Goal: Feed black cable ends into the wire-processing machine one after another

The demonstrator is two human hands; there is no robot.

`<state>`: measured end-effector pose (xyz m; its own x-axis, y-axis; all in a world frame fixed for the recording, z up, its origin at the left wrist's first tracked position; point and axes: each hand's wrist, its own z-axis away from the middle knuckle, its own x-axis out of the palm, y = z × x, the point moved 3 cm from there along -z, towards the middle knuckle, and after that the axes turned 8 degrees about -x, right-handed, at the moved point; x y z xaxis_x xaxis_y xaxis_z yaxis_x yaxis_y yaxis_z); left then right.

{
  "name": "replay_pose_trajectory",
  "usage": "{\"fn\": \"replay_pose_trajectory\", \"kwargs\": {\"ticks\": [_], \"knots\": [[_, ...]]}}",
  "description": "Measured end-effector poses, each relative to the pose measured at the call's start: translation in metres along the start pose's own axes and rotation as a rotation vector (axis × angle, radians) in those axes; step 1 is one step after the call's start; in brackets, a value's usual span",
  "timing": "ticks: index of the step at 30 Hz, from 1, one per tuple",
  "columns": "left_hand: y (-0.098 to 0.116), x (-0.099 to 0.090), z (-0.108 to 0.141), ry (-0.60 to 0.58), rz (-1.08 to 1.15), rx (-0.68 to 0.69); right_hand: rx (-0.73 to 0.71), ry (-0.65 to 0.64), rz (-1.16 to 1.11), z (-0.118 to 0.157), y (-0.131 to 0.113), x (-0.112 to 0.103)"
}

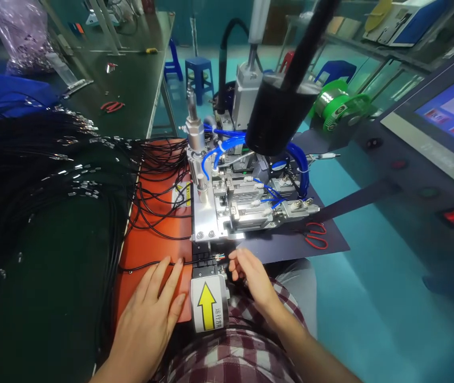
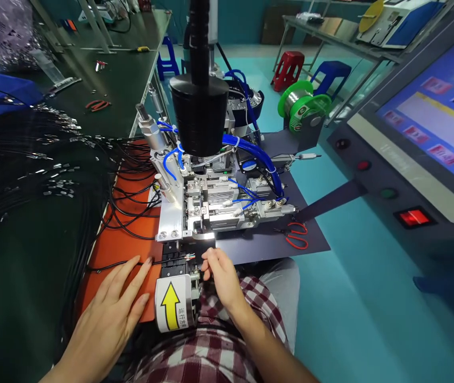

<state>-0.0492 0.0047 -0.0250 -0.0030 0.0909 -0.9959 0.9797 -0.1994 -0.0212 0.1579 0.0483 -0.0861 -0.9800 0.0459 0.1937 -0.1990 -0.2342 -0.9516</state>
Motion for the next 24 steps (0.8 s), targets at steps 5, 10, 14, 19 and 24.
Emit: {"fn": "replay_pose_trajectory", "kwargs": {"ticks": [5,10,14,19,24], "knots": [[-0.002,0.002,-0.001,0.014,0.012,0.016,0.049,0.056,0.014,0.011,0.016,-0.017],[-0.009,-0.008,-0.030,-0.039,0.104,-0.017,0.073,0.072,-0.006,0.014,0.021,-0.019],[-0.028,-0.043,-0.045,-0.213,0.438,0.073,0.076,0.083,-0.010,0.017,0.012,-0.024],[-0.042,-0.065,-0.004,-0.628,0.299,0.463,0.118,0.120,-0.003,0.024,0.002,-0.040],[-0.047,-0.067,0.014,-0.597,0.184,0.507,0.102,0.149,0.007,0.027,-0.011,-0.049]]}}
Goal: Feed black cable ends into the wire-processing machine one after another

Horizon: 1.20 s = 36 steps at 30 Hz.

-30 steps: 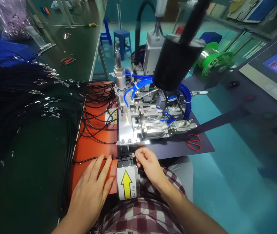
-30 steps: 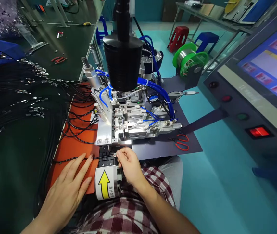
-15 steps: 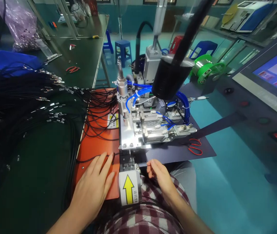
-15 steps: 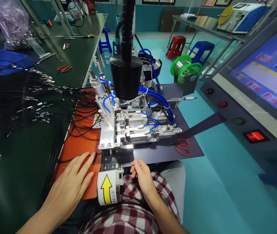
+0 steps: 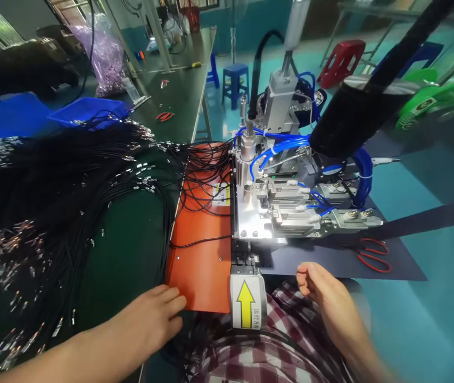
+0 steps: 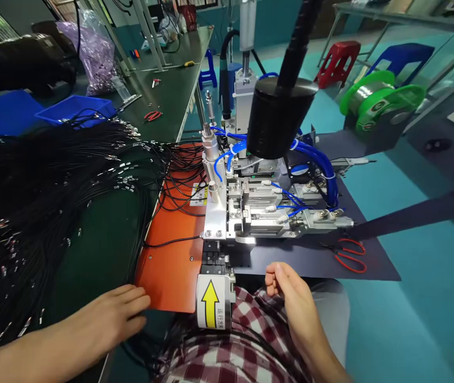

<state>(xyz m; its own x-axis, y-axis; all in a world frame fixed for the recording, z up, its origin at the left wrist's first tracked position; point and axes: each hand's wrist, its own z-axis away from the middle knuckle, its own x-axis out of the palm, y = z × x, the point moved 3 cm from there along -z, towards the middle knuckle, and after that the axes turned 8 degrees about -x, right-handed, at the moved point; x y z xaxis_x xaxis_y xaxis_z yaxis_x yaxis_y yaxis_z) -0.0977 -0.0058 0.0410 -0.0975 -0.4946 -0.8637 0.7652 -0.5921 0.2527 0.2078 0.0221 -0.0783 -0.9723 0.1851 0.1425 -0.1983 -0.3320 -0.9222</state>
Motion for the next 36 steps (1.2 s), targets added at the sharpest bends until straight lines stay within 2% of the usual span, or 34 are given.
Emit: {"fn": "replay_pose_trajectory", "kwargs": {"ticks": [2,5,6,8,11,13,16,20,24,27,32,36], "knots": [[-0.004,-0.013,-0.002,0.083,0.242,-0.102,-0.045,0.029,0.016,0.002,-0.009,-0.001],[-0.009,-0.030,-0.007,0.391,0.533,-0.247,-0.130,0.024,0.094,0.008,-0.026,0.005],[-0.009,-0.031,-0.010,0.477,0.581,-0.273,-0.131,-0.041,0.130,0.012,-0.031,0.011],[-0.005,-0.023,-0.021,0.544,0.614,-0.284,-0.119,-0.171,0.116,0.019,-0.037,0.028],[0.009,-0.005,-0.043,0.498,0.560,-0.258,-0.026,-0.326,-0.032,0.028,-0.039,0.053],[0.021,0.000,-0.055,0.469,0.485,-0.235,-0.029,-0.325,-0.101,0.029,-0.039,0.064],[0.039,-0.004,-0.071,0.451,0.466,-0.164,-0.130,-0.352,-0.061,0.031,-0.040,0.071],[0.055,-0.017,-0.086,0.341,0.686,-0.063,-0.204,-0.361,0.047,0.031,-0.046,0.067],[0.056,-0.020,-0.094,0.225,0.871,-0.120,-0.136,-0.335,0.050,0.028,-0.048,0.060],[0.053,-0.019,-0.097,0.216,0.890,-0.171,-0.137,-0.311,0.060,0.026,-0.048,0.059],[0.048,-0.017,-0.102,0.239,0.907,-0.215,-0.235,-0.283,0.167,0.023,-0.052,0.057],[0.041,-0.010,-0.108,0.155,1.154,-0.244,-0.332,-0.345,0.217,0.017,-0.056,0.055]]}}
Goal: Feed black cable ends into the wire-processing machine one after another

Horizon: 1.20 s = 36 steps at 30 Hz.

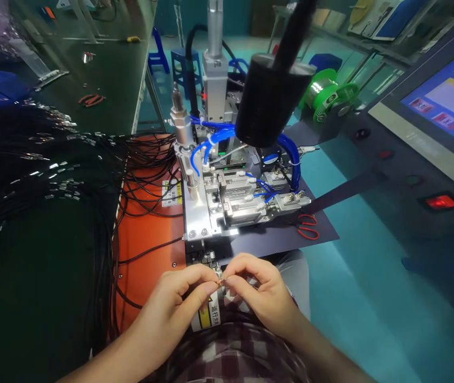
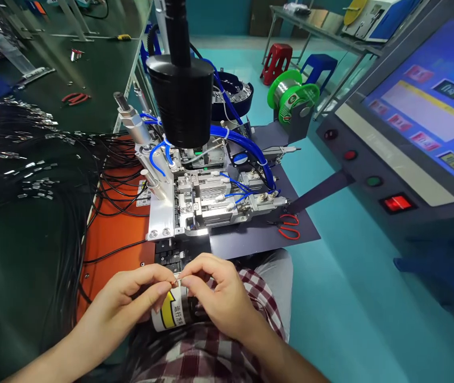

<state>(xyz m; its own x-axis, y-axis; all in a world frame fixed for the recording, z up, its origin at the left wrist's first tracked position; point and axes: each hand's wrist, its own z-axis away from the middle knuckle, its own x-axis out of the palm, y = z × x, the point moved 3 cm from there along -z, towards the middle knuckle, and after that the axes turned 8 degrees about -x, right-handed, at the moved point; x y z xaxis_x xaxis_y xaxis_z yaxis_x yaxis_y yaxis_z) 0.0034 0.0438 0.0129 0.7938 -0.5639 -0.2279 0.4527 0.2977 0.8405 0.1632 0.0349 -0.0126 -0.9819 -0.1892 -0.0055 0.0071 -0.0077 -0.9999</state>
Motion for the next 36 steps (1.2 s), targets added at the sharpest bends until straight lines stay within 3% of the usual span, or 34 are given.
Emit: {"fn": "replay_pose_trajectory", "kwargs": {"ticks": [4,7,12,17,22,26,36], "knots": [[-0.010,-0.001,-0.007,-0.139,0.365,-0.164,0.073,0.043,-0.133,-0.005,0.010,-0.003],[-0.012,-0.002,-0.010,-0.182,0.512,-0.214,0.128,0.094,-0.164,-0.006,0.013,-0.003],[-0.011,-0.002,-0.009,-0.150,0.493,-0.202,0.007,0.027,-0.031,-0.004,0.000,0.007],[-0.010,-0.001,-0.008,-0.115,0.412,-0.180,-0.177,0.102,0.137,-0.002,-0.010,0.012],[-0.013,0.000,-0.007,-0.104,0.392,-0.159,-0.106,0.032,0.113,-0.005,0.001,0.012],[-0.015,0.001,-0.009,-0.120,0.461,-0.185,-0.032,0.089,0.013,-0.003,0.013,0.005],[-0.016,-0.001,-0.009,-0.137,0.456,-0.176,-0.516,0.062,0.522,-0.004,-0.004,0.013]]}}
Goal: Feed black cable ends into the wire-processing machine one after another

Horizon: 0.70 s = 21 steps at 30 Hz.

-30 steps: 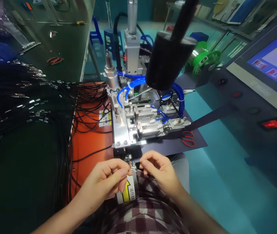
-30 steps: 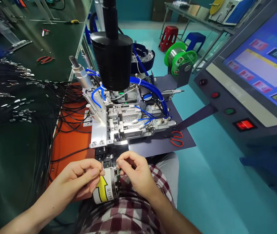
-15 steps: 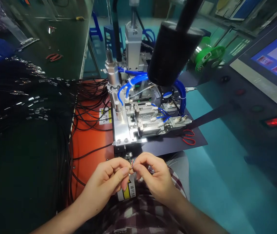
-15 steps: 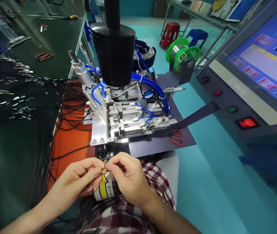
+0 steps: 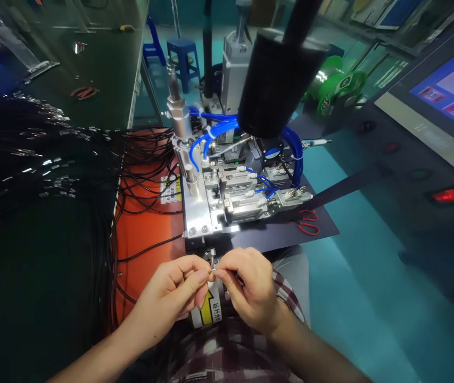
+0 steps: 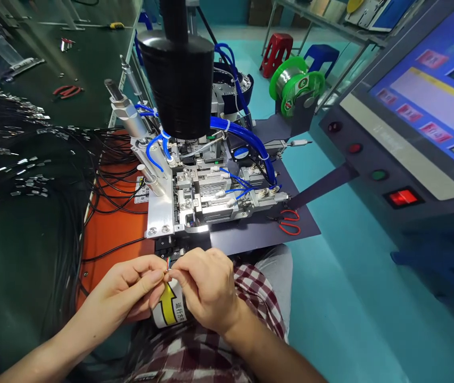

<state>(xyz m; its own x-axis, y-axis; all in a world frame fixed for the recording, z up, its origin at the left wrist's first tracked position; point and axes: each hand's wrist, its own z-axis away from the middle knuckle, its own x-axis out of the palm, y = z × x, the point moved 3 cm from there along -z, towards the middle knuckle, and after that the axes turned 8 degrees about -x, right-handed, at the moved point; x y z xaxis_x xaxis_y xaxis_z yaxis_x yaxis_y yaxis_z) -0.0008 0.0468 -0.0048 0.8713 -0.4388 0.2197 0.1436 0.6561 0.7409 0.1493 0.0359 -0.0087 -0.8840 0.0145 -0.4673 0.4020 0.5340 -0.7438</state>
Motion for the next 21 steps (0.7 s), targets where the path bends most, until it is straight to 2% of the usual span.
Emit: {"fn": "replay_pose_trajectory", "kwargs": {"ticks": [6,13,18,21], "knots": [[-0.001,0.000,-0.003,0.009,0.003,-0.014,-0.050,0.053,0.124,0.000,0.002,0.007],[-0.001,0.001,-0.001,0.033,-0.036,0.001,0.043,0.113,0.120,0.004,0.012,0.004],[-0.002,0.001,-0.001,0.008,-0.024,0.001,-0.095,0.003,0.080,0.001,0.011,0.003],[-0.002,0.001,-0.002,0.007,-0.038,0.006,-0.125,0.005,0.095,0.001,0.010,0.007]]}}
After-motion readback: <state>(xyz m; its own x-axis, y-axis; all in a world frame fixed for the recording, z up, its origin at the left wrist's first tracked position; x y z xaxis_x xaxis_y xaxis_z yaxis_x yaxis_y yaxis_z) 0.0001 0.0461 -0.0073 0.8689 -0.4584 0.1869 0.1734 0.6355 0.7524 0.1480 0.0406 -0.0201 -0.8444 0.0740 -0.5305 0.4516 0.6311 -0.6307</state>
